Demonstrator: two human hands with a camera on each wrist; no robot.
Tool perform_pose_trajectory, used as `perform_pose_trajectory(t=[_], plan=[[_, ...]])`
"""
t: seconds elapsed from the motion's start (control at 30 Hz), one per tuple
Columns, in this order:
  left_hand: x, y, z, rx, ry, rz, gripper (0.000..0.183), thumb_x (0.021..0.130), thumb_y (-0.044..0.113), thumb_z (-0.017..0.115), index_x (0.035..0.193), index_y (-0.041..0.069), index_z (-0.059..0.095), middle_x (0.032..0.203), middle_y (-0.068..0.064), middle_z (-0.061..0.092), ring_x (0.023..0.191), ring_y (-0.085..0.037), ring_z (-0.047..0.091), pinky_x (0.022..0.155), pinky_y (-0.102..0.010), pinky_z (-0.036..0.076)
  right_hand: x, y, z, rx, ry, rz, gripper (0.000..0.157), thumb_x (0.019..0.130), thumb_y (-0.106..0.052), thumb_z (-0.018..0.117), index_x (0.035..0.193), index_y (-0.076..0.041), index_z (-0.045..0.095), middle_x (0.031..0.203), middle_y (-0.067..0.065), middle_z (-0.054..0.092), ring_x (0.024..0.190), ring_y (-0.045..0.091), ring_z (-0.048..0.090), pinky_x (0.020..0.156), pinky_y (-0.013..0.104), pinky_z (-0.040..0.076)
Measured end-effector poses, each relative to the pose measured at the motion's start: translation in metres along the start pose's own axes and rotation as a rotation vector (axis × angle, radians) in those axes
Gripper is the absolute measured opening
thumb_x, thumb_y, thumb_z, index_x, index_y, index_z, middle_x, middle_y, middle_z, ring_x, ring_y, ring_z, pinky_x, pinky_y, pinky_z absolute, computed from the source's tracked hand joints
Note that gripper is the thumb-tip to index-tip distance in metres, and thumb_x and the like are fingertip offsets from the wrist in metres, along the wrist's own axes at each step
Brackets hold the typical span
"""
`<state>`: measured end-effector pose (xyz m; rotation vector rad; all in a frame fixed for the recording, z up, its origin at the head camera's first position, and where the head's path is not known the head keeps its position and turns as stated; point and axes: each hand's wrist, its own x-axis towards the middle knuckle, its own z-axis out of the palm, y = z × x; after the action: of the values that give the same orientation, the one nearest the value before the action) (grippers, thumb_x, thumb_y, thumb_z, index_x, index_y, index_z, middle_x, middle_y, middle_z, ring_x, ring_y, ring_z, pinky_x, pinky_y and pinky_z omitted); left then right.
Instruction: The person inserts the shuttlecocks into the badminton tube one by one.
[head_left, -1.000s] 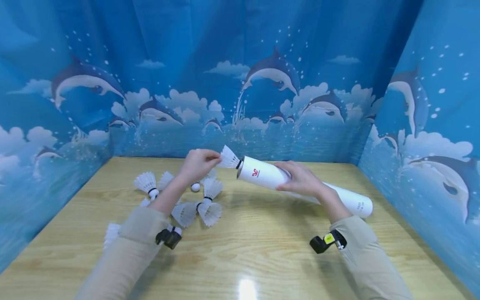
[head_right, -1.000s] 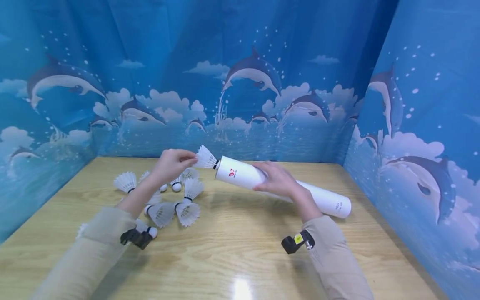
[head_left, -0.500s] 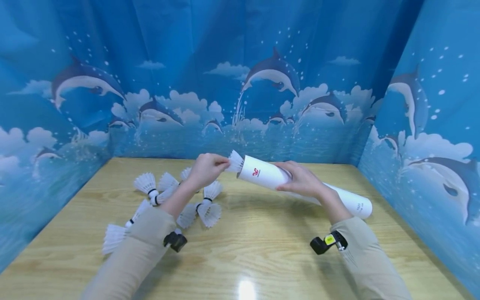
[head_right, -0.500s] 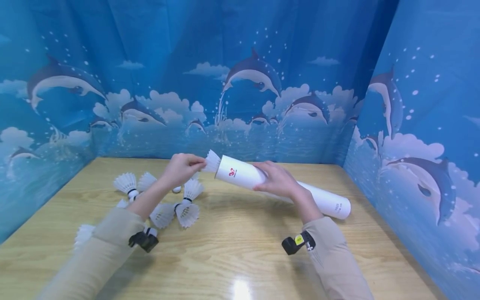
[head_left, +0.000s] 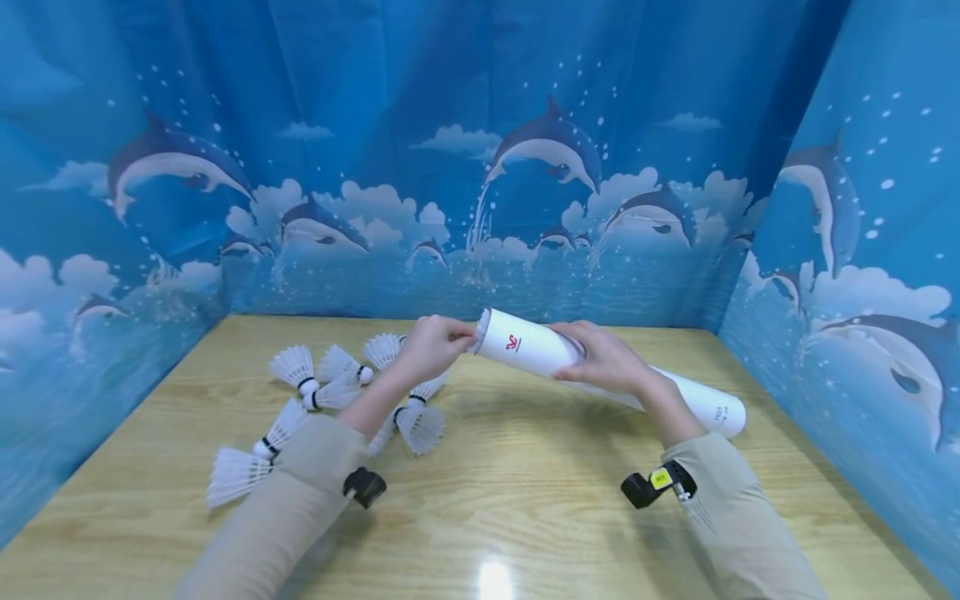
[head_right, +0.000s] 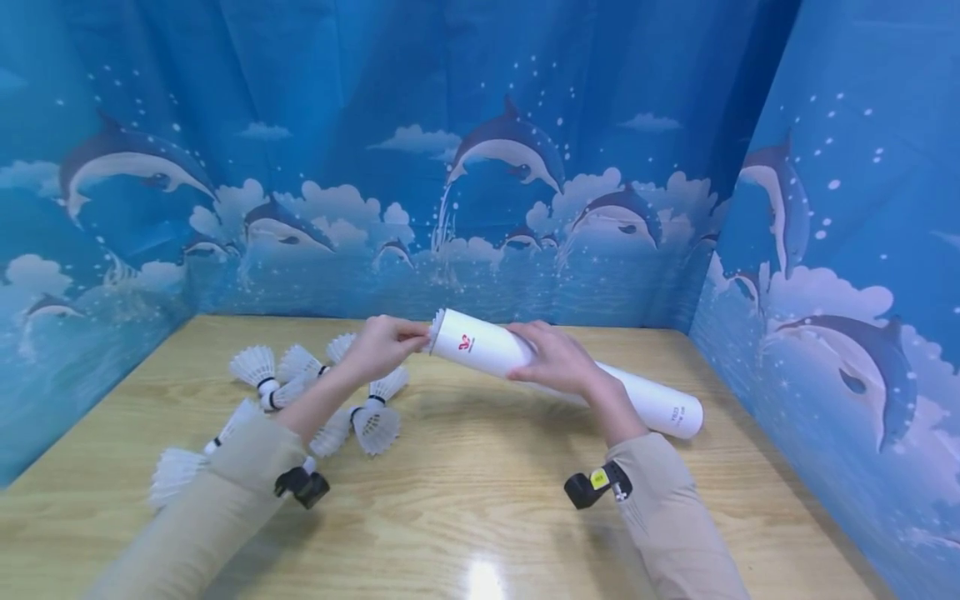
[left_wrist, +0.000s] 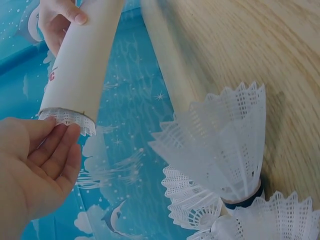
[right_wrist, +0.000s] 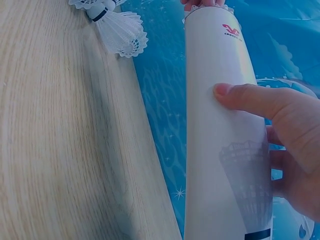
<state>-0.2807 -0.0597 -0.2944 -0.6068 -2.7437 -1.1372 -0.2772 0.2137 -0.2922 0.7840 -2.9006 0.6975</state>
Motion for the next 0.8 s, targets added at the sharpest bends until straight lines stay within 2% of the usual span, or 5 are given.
perform_pose_trajectory(t=[0.1, 0.27, 0.47, 0.8], plan=[[-0.0002, 0.0011, 0.0030, 0.017, 0.003, 0.005, 0.022, 0.092, 0.018, 0.059, 0.110, 0.009, 0.070, 0.104, -0.008, 0.068, 0.078, -0.015, 0.064, 0.055, -0.025, 0.046, 0.0010, -0.0001, 0.0008, -0.007, 0.000, -0.010, 0.070, 0.077, -0.033, 0.076, 0.138, -0.016, 0.045, 0.127, 0.011, 0.051, 0.111, 0.030, 0.049, 0.086, 0.053, 0.043], [-0.0003, 0.0015, 0.0053, 0.057, 0.007, 0.012, 0.019, 0.092, 0.016, 0.059, 0.106, 0.010, 0.071, 0.103, -0.006, 0.068, 0.082, -0.015, 0.064, 0.061, -0.026, 0.050, 0.0020, -0.0003, 0.0020, -0.012, -0.008, -0.017, 0.071, 0.077, -0.034, 0.076, 0.138, -0.016, 0.045, 0.128, 0.011, 0.051, 0.112, 0.030, 0.049, 0.087, 0.053, 0.043], [0.0011, 0.0023, 0.0044, 0.059, 0.002, 0.029, 0.019, 0.092, 0.013, 0.059, 0.106, 0.007, 0.070, 0.103, -0.008, 0.068, 0.084, -0.017, 0.065, 0.063, -0.026, 0.052, 0.0042, 0.0000, 0.0023, -0.004, -0.002, -0.016, 0.071, 0.077, -0.035, 0.076, 0.138, -0.017, 0.045, 0.128, 0.010, 0.051, 0.113, 0.030, 0.048, 0.088, 0.054, 0.042], [-0.0001, 0.0034, 0.0036, 0.051, -0.080, 0.021, 0.020, 0.093, 0.009, 0.056, 0.107, 0.006, 0.069, 0.105, -0.008, 0.067, 0.091, -0.019, 0.064, 0.071, -0.029, 0.052, 0.0028, 0.0021, 0.0036, -0.018, -0.011, -0.029, 0.072, 0.077, -0.033, 0.076, 0.139, -0.016, 0.044, 0.126, 0.011, 0.052, 0.111, 0.030, 0.050, 0.086, 0.052, 0.043]])
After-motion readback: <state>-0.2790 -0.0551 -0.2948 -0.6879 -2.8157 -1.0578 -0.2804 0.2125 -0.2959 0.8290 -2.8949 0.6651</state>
